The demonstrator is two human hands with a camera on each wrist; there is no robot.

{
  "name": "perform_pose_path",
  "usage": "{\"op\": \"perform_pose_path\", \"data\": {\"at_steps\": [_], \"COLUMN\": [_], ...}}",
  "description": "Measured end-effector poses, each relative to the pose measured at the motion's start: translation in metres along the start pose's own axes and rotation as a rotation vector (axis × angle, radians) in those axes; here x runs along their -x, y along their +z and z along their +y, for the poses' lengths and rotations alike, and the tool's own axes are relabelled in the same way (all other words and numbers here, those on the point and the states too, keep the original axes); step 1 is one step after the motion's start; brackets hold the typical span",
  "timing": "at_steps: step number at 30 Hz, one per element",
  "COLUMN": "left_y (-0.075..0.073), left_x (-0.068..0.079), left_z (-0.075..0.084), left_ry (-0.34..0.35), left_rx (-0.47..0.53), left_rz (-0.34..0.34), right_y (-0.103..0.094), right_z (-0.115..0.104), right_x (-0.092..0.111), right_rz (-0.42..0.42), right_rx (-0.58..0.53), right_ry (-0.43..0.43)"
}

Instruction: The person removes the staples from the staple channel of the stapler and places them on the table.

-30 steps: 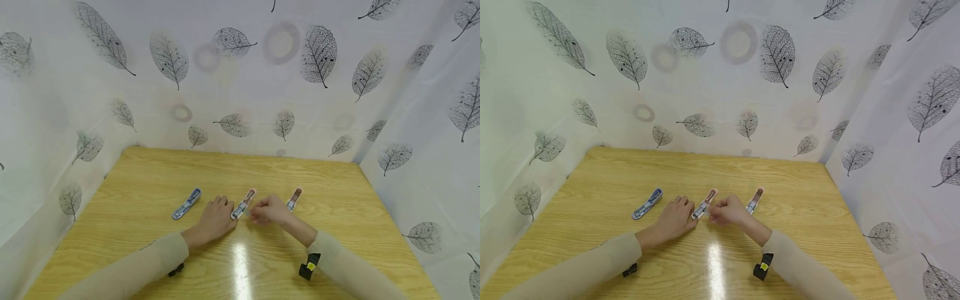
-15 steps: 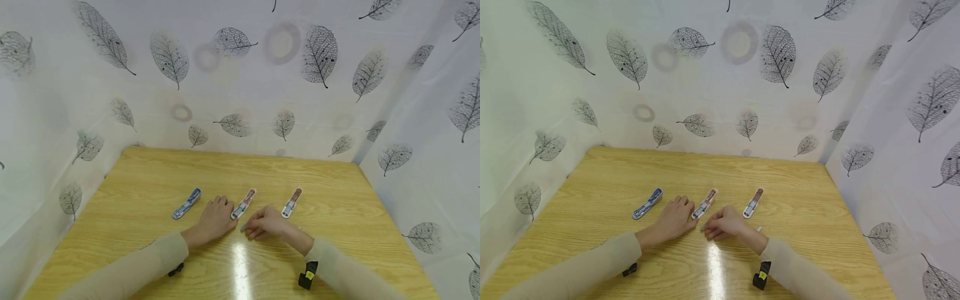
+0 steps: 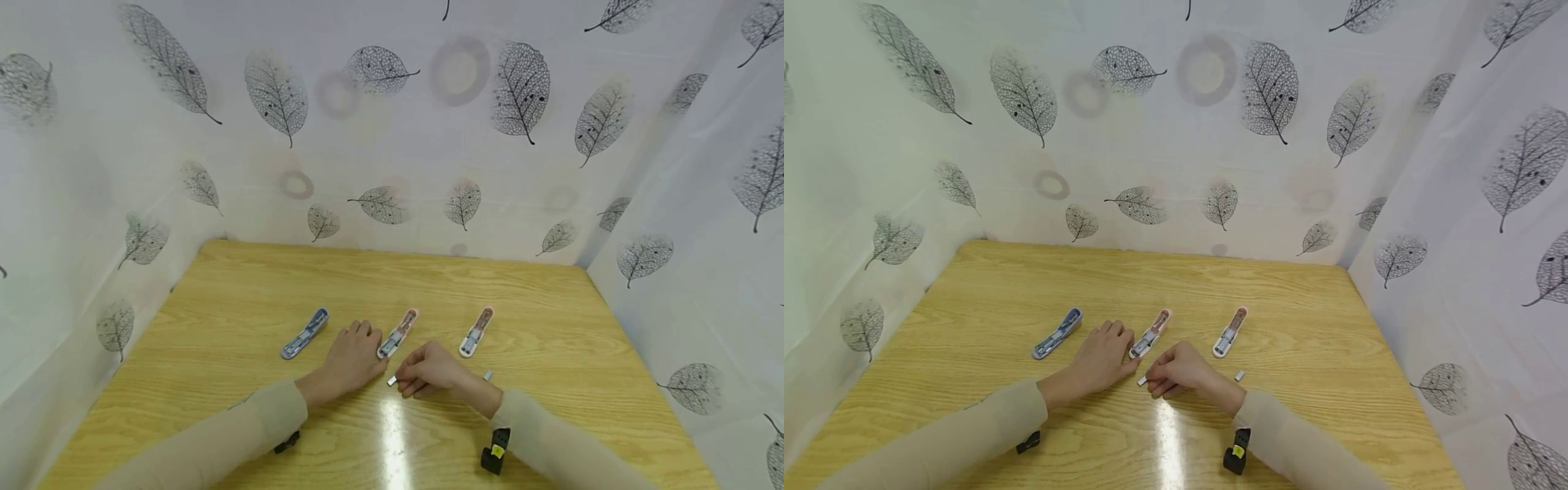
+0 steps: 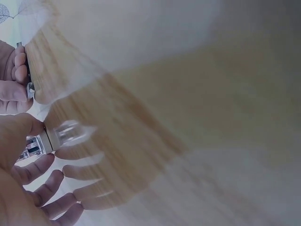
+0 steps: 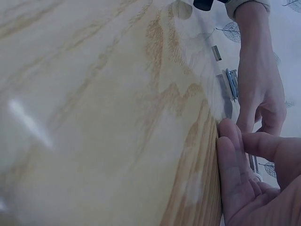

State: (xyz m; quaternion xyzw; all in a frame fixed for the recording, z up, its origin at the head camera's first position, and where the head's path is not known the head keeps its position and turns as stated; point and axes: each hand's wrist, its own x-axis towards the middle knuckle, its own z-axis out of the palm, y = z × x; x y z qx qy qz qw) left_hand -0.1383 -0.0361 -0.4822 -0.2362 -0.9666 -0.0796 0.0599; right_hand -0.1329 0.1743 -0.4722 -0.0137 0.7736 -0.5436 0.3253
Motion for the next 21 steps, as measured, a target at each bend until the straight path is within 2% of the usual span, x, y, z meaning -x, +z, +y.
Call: {"op": "perform_pose_path", "data": {"at_steps": [5,12,16,19,21], "left_y": [0.003,0.000,-0.010,-0.025,-0.036], "left_x": [-0.001,0.006,0.016,0.024,0.029], "left_z": [-0.003,-0.011,-0.019,-0.027,-0.034], "left_ry": [-0.005,-0.009,0.007,0.037,0.061], "left_rx": [0.018,0.154,0.226,0.263,0.253], "left_rz": [-0.023,-0.037,-0.036,-0.014,0.017], "right_y": [0.001,-0.009,-0.028,-0.044,-0.056], "right_z": [0.000,0.000,-0.001,-0.001,-0.001], "right_x": [-0.001,0.011,0.026,0.038,0.047], "right_rz": [-0.002,-0.001,0.030,0.086,0.137], "right_rx": [0.003,-0.007,0.049,0.140,0.195], "right_ry": [-0.004,-0.095,-0.209,-0.299,-0.341]}}
